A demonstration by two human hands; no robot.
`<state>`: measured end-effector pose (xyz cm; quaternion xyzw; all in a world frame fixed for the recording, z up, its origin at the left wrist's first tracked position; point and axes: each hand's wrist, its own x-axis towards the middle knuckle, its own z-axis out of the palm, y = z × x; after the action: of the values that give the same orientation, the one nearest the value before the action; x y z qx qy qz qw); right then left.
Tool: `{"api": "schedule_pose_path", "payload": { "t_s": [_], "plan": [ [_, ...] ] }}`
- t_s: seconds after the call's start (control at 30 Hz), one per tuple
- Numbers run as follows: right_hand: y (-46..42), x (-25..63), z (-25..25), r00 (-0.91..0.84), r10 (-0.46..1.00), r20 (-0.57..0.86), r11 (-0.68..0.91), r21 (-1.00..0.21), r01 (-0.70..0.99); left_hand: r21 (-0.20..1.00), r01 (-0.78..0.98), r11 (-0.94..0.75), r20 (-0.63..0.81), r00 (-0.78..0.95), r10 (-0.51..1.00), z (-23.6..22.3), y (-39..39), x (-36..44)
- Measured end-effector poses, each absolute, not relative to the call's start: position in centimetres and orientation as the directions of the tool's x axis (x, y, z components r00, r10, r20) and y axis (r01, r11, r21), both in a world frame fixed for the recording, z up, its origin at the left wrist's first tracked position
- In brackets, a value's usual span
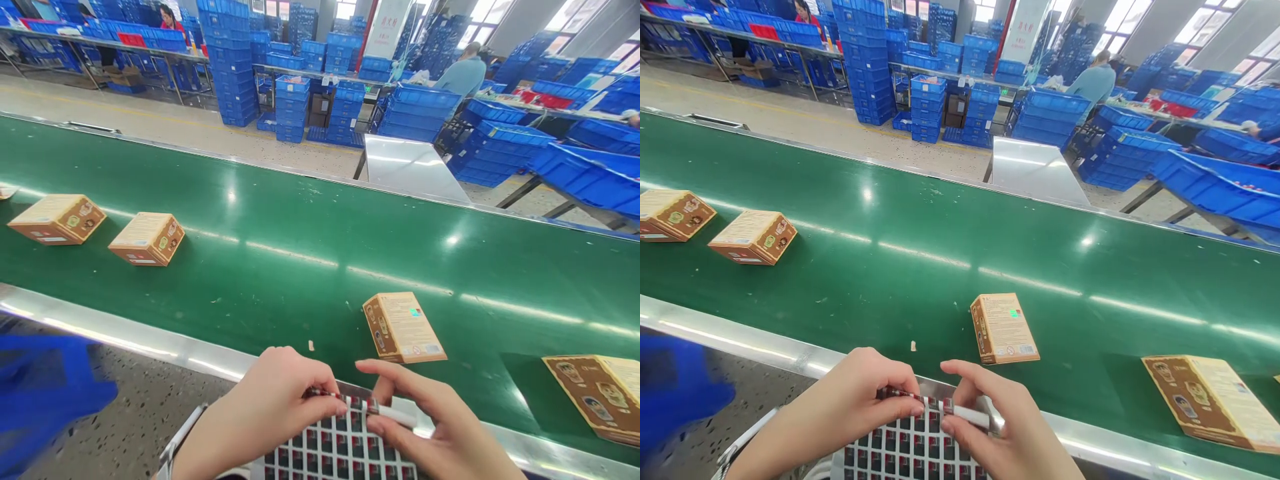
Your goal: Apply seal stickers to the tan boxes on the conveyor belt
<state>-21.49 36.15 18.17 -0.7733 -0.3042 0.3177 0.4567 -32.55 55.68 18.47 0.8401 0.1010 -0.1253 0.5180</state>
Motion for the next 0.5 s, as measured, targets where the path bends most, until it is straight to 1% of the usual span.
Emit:
{"api": "schedule_pose_path", "payload": {
  "t_s": [0.07, 0.13, 0.3, 0.4, 0.5],
  "plan": [
    [36.6, -21.4, 18.5, 0.581, 0.767, -0.272, -0.428, -0.891, 0.148, 0.84, 0.287, -0.461, -0.315, 0.949, 0.017, 18.6, 55.6, -32.7],
    [36.9, -21.3, 18.8, 0.548, 0.781, -0.3, -0.445, -0.882, 0.152, 0.845, 0.296, -0.445, -0.316, 0.948, 0.029, 18.6, 55.6, -32.8],
    [36.9, -21.0, 19.2, 0.579, 0.764, -0.285, -0.459, -0.871, 0.177, 0.849, 0.409, -0.334, -0.377, 0.913, 0.158, 18.4, 56.4, -33.4],
    [36.6, -21.1, 19.0, 0.578, 0.764, -0.286, -0.452, -0.877, 0.164, 0.865, 0.435, -0.252, -0.398, 0.898, 0.185, 18.2, 56.7, -33.7],
    [36.5, -21.1, 18.7, 0.569, 0.771, -0.286, -0.451, -0.876, 0.17, 0.874, 0.436, -0.213, -0.4, 0.896, 0.191, 18.2, 56.7, -33.8]
  ]
}}
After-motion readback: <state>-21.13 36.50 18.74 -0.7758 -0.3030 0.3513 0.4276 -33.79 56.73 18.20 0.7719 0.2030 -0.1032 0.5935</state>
